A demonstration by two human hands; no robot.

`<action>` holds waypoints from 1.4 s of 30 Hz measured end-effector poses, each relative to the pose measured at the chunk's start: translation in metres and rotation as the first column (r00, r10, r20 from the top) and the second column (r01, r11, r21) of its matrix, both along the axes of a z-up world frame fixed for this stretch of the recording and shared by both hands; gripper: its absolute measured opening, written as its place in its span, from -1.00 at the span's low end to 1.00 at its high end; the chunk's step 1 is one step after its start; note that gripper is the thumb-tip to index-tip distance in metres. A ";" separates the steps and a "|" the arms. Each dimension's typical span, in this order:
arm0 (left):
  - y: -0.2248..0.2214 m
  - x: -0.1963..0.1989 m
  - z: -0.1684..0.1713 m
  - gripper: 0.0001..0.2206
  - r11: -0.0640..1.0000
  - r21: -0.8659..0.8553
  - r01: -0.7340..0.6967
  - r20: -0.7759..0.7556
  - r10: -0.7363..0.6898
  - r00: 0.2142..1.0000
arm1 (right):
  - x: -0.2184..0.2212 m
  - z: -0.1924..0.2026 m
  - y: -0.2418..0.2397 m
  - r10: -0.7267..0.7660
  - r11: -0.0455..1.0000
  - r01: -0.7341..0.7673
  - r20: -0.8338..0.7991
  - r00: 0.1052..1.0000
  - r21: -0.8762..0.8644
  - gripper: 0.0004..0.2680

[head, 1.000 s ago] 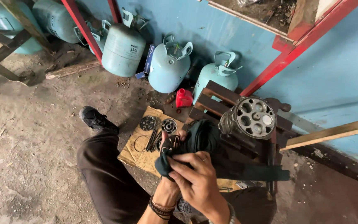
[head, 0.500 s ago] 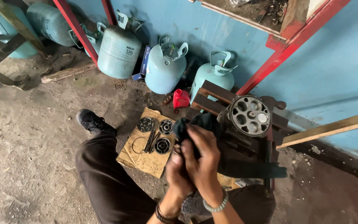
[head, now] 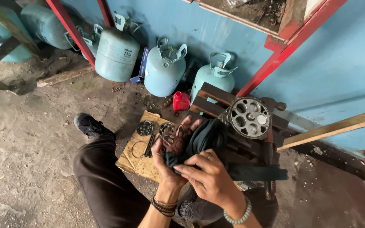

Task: Disassembling and cleaning an automotive AC compressor

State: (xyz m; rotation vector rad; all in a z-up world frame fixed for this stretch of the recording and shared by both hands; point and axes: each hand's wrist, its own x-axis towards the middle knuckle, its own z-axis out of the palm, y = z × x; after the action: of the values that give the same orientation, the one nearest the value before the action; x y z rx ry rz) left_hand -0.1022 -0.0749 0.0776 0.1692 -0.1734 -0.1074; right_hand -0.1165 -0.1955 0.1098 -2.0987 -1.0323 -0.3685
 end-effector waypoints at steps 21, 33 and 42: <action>0.006 -0.005 -0.011 -0.59 0.952 0.158 -0.260 -0.244 0.293 0.924 | 0.006 -0.026 -0.002 0.053 0.996 -0.045 -0.105 0.993 0.079 -0.90; 0.004 -0.004 0.016 -0.12 0.992 -0.021 -0.125 -0.019 0.125 0.992 | 0.012 -0.003 0.008 -0.356 0.819 0.396 -0.174 0.918 0.416 -0.84; 0.011 -0.002 0.015 -0.20 0.982 -0.176 -0.066 -0.047 0.058 0.997 | 0.009 -0.007 -0.005 -0.232 0.832 0.321 -0.243 0.942 0.453 -0.85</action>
State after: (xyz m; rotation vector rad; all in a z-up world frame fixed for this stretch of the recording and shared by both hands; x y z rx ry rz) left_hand -0.1045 -0.0639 0.0929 -0.0053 -0.1353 -0.0331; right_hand -0.1072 -0.2006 0.1028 -1.7732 -0.4576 -0.5150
